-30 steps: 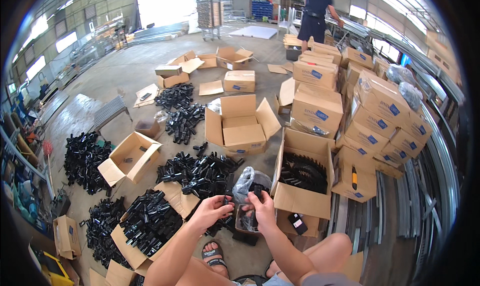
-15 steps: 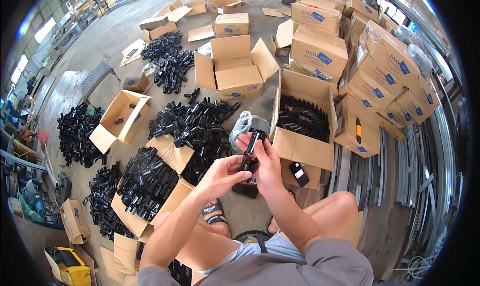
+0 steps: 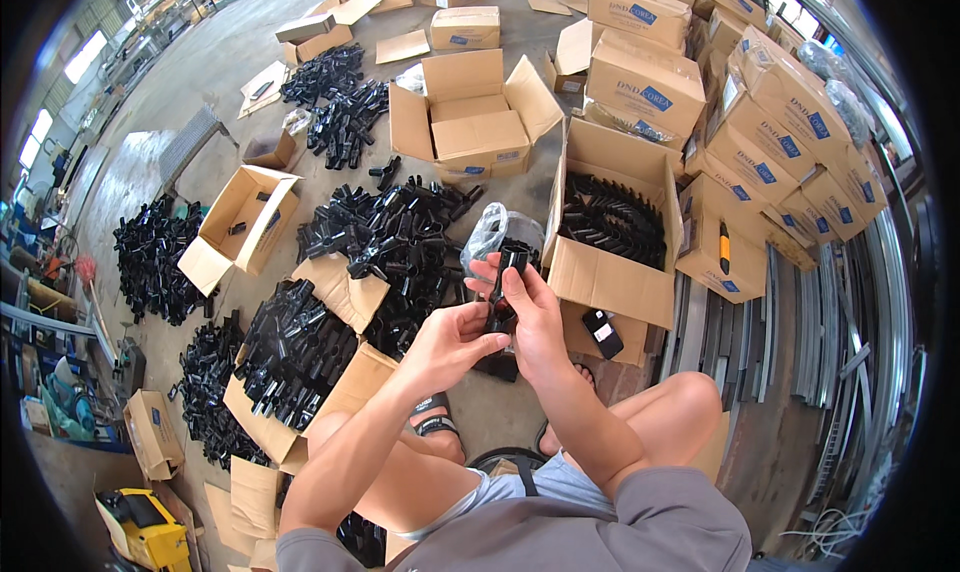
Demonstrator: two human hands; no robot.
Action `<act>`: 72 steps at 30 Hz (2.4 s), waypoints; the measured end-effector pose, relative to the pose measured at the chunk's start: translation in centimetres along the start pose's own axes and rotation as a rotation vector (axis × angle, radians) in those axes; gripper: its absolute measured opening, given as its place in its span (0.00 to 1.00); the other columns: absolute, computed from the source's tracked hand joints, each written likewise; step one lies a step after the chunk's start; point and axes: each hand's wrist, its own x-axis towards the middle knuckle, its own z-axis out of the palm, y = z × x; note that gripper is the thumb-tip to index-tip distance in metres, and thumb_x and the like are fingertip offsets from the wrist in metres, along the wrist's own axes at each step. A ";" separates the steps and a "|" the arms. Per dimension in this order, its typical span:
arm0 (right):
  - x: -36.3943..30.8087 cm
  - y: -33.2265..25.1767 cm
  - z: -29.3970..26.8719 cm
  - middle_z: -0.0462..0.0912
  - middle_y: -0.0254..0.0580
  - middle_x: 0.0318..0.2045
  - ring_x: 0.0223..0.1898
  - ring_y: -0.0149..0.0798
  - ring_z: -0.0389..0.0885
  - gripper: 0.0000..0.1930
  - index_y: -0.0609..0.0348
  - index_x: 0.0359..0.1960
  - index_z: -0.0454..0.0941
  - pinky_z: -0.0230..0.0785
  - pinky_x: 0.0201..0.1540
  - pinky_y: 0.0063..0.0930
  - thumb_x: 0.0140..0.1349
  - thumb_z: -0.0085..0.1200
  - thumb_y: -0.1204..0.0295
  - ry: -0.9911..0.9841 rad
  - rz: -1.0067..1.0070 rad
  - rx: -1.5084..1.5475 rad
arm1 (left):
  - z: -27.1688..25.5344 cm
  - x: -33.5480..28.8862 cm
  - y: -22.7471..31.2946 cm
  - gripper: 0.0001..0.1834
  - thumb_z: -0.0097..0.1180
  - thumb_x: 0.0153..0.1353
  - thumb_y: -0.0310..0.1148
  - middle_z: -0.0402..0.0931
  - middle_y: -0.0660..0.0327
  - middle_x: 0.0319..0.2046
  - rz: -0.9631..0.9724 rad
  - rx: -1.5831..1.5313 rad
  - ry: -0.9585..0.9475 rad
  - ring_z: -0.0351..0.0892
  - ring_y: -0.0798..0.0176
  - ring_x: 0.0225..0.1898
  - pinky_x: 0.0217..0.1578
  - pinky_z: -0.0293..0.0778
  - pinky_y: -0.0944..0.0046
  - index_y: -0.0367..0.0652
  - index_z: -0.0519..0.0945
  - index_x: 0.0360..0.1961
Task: The person sorts through boxes of black plastic components, picking up individual pieces to check them and placing them into smaller containers or bags.
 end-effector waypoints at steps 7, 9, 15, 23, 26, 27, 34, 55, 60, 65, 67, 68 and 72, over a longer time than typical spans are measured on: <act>0.2 -0.4 -0.1 0.84 0.52 0.55 0.56 0.45 0.83 0.22 0.62 0.60 0.75 0.75 0.60 0.41 0.77 0.53 0.57 -0.061 0.061 0.046 | 0.3 -0.3 0.4 0.11 0.67 0.64 0.23 0.79 0.68 0.36 -0.009 0.040 0.064 0.77 0.78 0.41 0.44 0.77 0.70 0.30 0.78 0.41; 0.1 -0.4 -0.5 0.84 0.52 0.55 0.56 0.45 0.83 0.21 0.62 0.59 0.75 0.75 0.60 0.41 0.77 0.52 0.57 -0.054 0.066 0.021 | 0.6 -0.2 0.4 0.10 0.68 0.63 0.23 0.76 0.69 0.34 -0.018 0.048 0.074 0.75 0.79 0.39 0.41 0.76 0.70 0.31 0.77 0.38; 3.0 -0.4 -2.7 0.84 0.44 0.55 0.53 0.37 0.84 0.24 0.60 0.63 0.73 0.74 0.56 0.33 0.80 0.45 0.53 -0.021 0.087 0.095 | -2.3 0.4 -0.8 0.20 0.66 0.62 0.20 0.86 0.57 0.46 -0.009 0.112 0.129 0.83 0.71 0.47 0.51 0.79 0.67 0.26 0.79 0.55; 16.2 11.0 -13.6 0.86 0.42 0.43 0.39 0.34 0.86 0.13 0.60 0.55 0.77 0.79 0.40 0.28 0.78 0.47 0.67 0.307 0.275 -0.393 | -9.1 -0.6 0.0 0.20 0.65 0.60 0.20 0.88 0.53 0.43 -0.097 0.596 0.383 0.85 0.69 0.44 0.50 0.80 0.65 0.24 0.80 0.54; 21.0 16.5 -16.2 0.87 0.47 0.41 0.39 0.41 0.88 0.13 0.66 0.50 0.81 0.81 0.43 0.32 0.72 0.50 0.70 0.364 0.359 -0.587 | -9.5 -0.4 0.7 0.20 0.67 0.59 0.21 0.88 0.51 0.41 -0.129 0.576 0.353 0.86 0.67 0.42 0.48 0.80 0.63 0.24 0.81 0.52; 23.7 18.5 -22.3 0.88 0.51 0.45 0.43 0.46 0.88 0.14 0.65 0.50 0.83 0.80 0.49 0.36 0.69 0.53 0.70 0.462 0.339 -0.769 | -8.6 0.5 1.8 0.21 0.68 0.58 0.22 0.88 0.50 0.41 -0.117 0.584 0.319 0.87 0.66 0.43 0.48 0.81 0.63 0.24 0.81 0.52; 24.3 24.3 -20.6 0.87 0.54 0.49 0.55 0.56 0.84 0.15 0.54 0.48 0.87 0.75 0.60 0.49 0.58 0.61 0.72 0.298 0.310 -1.557 | -10.2 -0.3 1.5 0.19 0.70 0.56 0.27 0.86 0.44 0.34 -0.114 0.771 0.413 0.88 0.52 0.34 0.37 0.78 0.58 0.31 0.82 0.48; 17.7 16.2 -9.3 0.88 0.48 0.34 0.35 0.45 0.87 0.13 0.63 0.52 0.77 0.77 0.41 0.38 0.69 0.61 0.71 0.555 -0.360 -0.949 | -11.6 1.7 -1.8 0.15 0.68 0.54 0.25 0.83 0.41 0.31 -0.045 1.058 0.415 0.84 0.37 0.39 0.41 0.78 0.43 0.30 0.81 0.42; 11.0 9.1 0.7 0.90 0.41 0.37 0.39 0.40 0.87 0.07 0.59 0.41 0.84 0.77 0.45 0.33 0.62 0.68 0.76 -0.043 -0.733 -0.894 | -11.2 1.4 -2.8 0.09 0.66 0.51 0.22 0.81 0.41 0.27 0.010 1.138 0.427 0.84 0.37 0.35 0.38 0.79 0.43 0.33 0.78 0.32; 10.4 7.0 2.3 0.89 0.36 0.36 0.42 0.39 0.86 0.08 0.55 0.37 0.86 0.72 0.53 0.37 0.56 0.70 0.74 -0.336 -0.974 -1.157 | -10.7 0.9 -3.2 0.06 0.63 0.47 0.18 0.82 0.42 0.31 0.062 1.203 0.450 0.86 0.39 0.35 0.38 0.82 0.46 0.33 0.80 0.28; 10.4 6.7 2.5 0.89 0.36 0.36 0.42 0.40 0.86 0.08 0.55 0.37 0.87 0.72 0.53 0.38 0.56 0.70 0.72 -0.345 -0.997 -1.204 | -10.6 0.7 -2.7 0.05 0.62 0.47 0.18 0.82 0.42 0.30 0.098 1.216 0.459 0.86 0.39 0.35 0.38 0.83 0.47 0.33 0.80 0.27; 10.3 6.7 2.5 0.89 0.37 0.36 0.42 0.40 0.86 0.08 0.55 0.36 0.87 0.72 0.53 0.38 0.56 0.70 0.71 -0.348 -0.986 -1.221 | -10.6 0.5 -2.8 0.04 0.62 0.47 0.18 0.83 0.42 0.30 0.111 1.219 0.457 0.86 0.39 0.35 0.37 0.83 0.47 0.33 0.81 0.27; 9.6 6.3 2.1 0.90 0.37 0.37 0.44 0.40 0.86 0.07 0.55 0.35 0.87 0.72 0.53 0.38 0.56 0.70 0.71 -0.384 -0.955 -1.260 | -10.5 0.2 -3.2 0.06 0.60 0.47 0.17 0.81 0.41 0.27 0.127 1.184 0.446 0.84 0.37 0.34 0.38 0.79 0.43 0.32 0.78 0.29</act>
